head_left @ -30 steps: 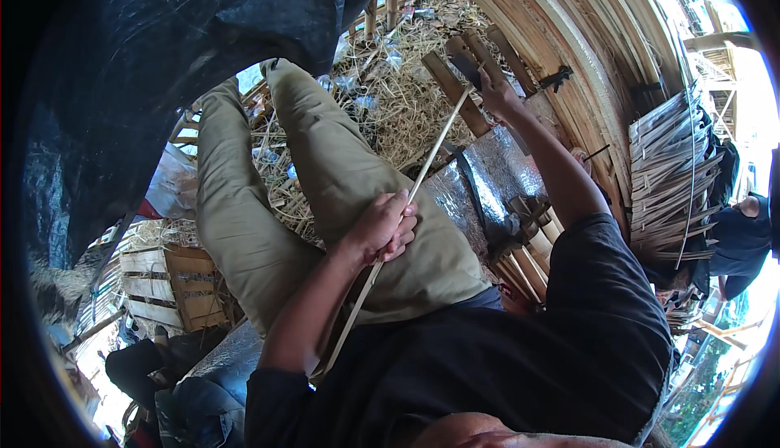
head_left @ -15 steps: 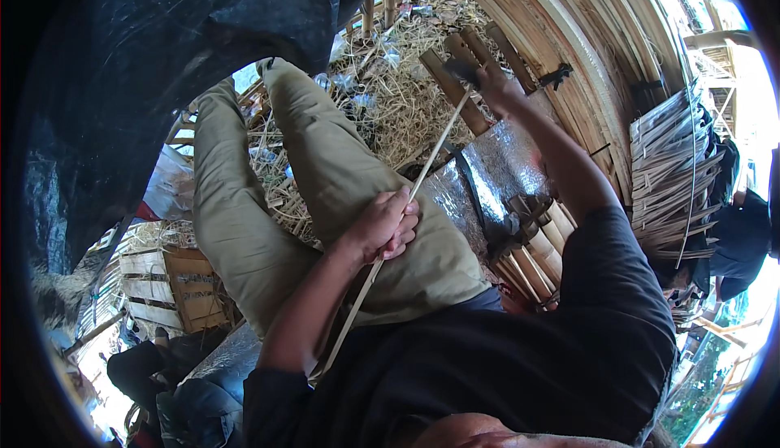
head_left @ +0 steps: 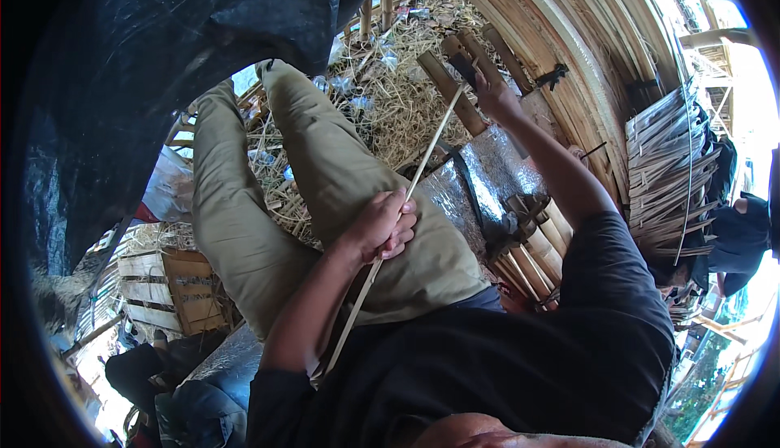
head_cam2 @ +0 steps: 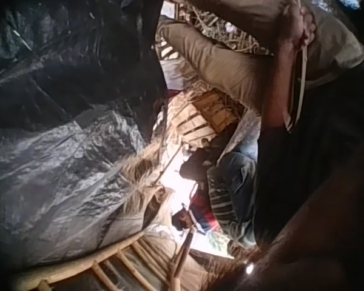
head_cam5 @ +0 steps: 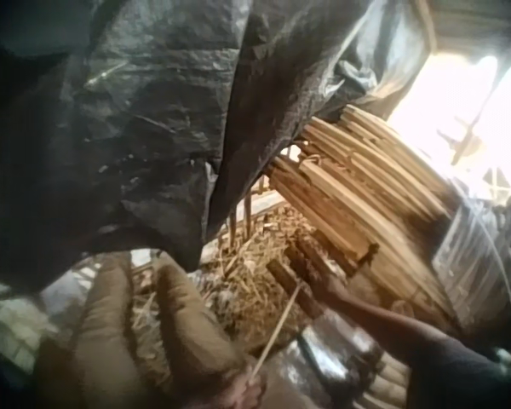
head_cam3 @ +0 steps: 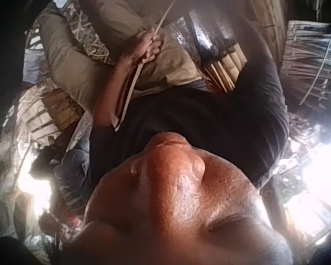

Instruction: The person holds a thin bamboo slat and repeatedly shaves its surface using a small blade held in the right hand.

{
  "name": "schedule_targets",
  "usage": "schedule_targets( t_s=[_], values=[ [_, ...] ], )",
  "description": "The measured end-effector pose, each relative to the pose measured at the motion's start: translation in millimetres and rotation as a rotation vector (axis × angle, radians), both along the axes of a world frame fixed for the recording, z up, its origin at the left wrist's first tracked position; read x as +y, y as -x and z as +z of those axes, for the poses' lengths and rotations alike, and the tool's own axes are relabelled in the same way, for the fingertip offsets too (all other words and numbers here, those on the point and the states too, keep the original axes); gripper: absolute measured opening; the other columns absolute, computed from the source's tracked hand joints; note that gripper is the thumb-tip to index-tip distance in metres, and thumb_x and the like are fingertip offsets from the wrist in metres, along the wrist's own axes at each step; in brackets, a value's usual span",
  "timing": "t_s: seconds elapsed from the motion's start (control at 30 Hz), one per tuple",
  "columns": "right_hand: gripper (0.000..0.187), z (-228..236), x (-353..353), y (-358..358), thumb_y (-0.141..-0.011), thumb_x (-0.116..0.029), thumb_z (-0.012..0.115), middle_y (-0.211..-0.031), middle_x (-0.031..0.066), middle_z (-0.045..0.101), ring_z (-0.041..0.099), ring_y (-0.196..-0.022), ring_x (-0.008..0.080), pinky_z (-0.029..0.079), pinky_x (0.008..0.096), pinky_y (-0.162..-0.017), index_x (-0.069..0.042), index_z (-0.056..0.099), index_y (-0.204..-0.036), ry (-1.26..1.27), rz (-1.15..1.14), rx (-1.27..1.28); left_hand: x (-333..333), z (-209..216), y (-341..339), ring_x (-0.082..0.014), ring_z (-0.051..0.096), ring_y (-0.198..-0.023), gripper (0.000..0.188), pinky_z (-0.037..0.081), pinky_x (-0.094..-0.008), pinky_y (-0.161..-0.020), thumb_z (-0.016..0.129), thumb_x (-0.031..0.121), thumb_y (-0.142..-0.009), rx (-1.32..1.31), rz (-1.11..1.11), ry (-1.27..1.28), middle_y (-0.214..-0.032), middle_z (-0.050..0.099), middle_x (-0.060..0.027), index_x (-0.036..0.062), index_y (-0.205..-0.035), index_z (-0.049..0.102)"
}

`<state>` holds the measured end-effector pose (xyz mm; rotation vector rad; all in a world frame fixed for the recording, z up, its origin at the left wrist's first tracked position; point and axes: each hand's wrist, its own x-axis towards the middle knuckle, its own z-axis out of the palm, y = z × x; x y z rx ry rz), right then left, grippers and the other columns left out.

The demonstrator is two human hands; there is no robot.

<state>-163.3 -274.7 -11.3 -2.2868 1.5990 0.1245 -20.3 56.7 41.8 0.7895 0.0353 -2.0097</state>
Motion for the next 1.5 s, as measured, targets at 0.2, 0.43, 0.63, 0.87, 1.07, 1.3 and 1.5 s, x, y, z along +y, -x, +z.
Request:
schedule_targets(
  t_s=[0.2,0.43,0.63,0.87,1.07,1.3,1.5],
  values=[
    [0.076,6.8,-8.4,-2.3,-0.095,-0.066,0.036,-0.061,0.016,0.062,0.065,-0.053,0.0262,0.052,0.0406,-0.051,0.004,0.067,-0.094,-0.173,-0.166,0.013,-1.1,2.2,0.8,-0.0061,0.029,-0.033,0.036,0.026,-0.0211,-0.026,0.033,0.04,-0.106,0.01,-0.002,0.001,-0.05,0.031,0.0051,0.0148,-0.081,0.039],
    [0.073,7.9,-11.2,-16.1,-0.093,-0.066,0.041,-0.058,0.0135,0.059,0.063,-0.052,0.026,0.051,0.0398,-0.049,0.002,0.068,-0.091,-0.213,-0.192,0.007,2.0,1.4,-1.7,-0.0056,0.029,-0.034,0.037,0.025,-0.021,-0.026,0.033,0.042,-0.106,-0.001,0.004,-0.021,-0.051,0.031,0.0051,0.0149,-0.081,0.039],
    [0.072,24.1,-25.0,-35.0,-0.094,-0.066,0.041,-0.063,0.0145,0.063,0.064,-0.055,0.0246,0.05,0.0402,-0.05,0.0,0.069,-0.086,-0.231,-0.064,0.104,-1.7,2.6,-3.0,-0.0053,0.029,-0.034,0.037,0.025,-0.0209,-0.026,0.033,0.042,-0.106,-0.014,0.005,-0.031,-0.051,0.031,0.0052,0.0146,-0.081,0.039],
    [0.083,6.1,-23.8,-26.4,-0.092,-0.073,0.035,-0.065,0.0175,0.064,0.069,-0.063,0.0289,0.054,0.0422,-0.063,0.001,0.069,-0.078,-0.231,-0.159,0.123,-4.4,-0.6,1.7,-0.0051,0.029,-0.034,0.037,0.024,-0.0203,-0.026,0.035,0.043,-0.105,0.001,0.005,-0.022,-0.051,0.031,0.0057,0.0146,-0.081,0.039],
    [0.079,25.3,2.7,-26.3,-0.094,-0.069,0.036,-0.076,0.0243,0.068,0.07,-0.077,0.036,0.054,0.0467,-0.072,0.001,0.07,-0.084,-0.201,0.03,0.074,-1.2,-3.0,-1.2,-0.0047,0.029,-0.034,0.036,0.024,-0.0198,-0.027,0.034,0.042,-0.105,0.019,0.017,-0.019,-0.051,0.031,0.0059,0.0145,-0.082,0.039],
    [0.075,24.8,21.8,-16.5,-0.097,-0.062,0.037,-0.086,0.0296,0.068,0.069,-0.087,0.0425,0.053,0.0493,-0.084,0.004,0.071,-0.086,-0.131,0.035,0.084,7.2,-0.7,-0.1,-0.0046,0.029,-0.034,0.035,0.024,-0.0198,-0.027,0.033,0.04,-0.106,0.008,0.014,-0.014,-0.051,0.031,0.0056,0.0151,-0.082,0.039],
    [0.072,8.6,22.8,-14.3,-0.097,-0.06,0.036,-0.091,0.0336,0.066,0.065,-0.099,0.0439,0.049,0.0487,-0.093,0.002,0.072,-0.087,-0.015,0.031,0.062,4.1,-1.0,-1.4,-0.0053,0.029,-0.034,0.035,0.024,-0.0195,-0.027,0.032,0.04,-0.106,0.051,0.012,-0.01,-0.051,0.031,0.0054,0.0153,-0.082,0.039]
  ],
)
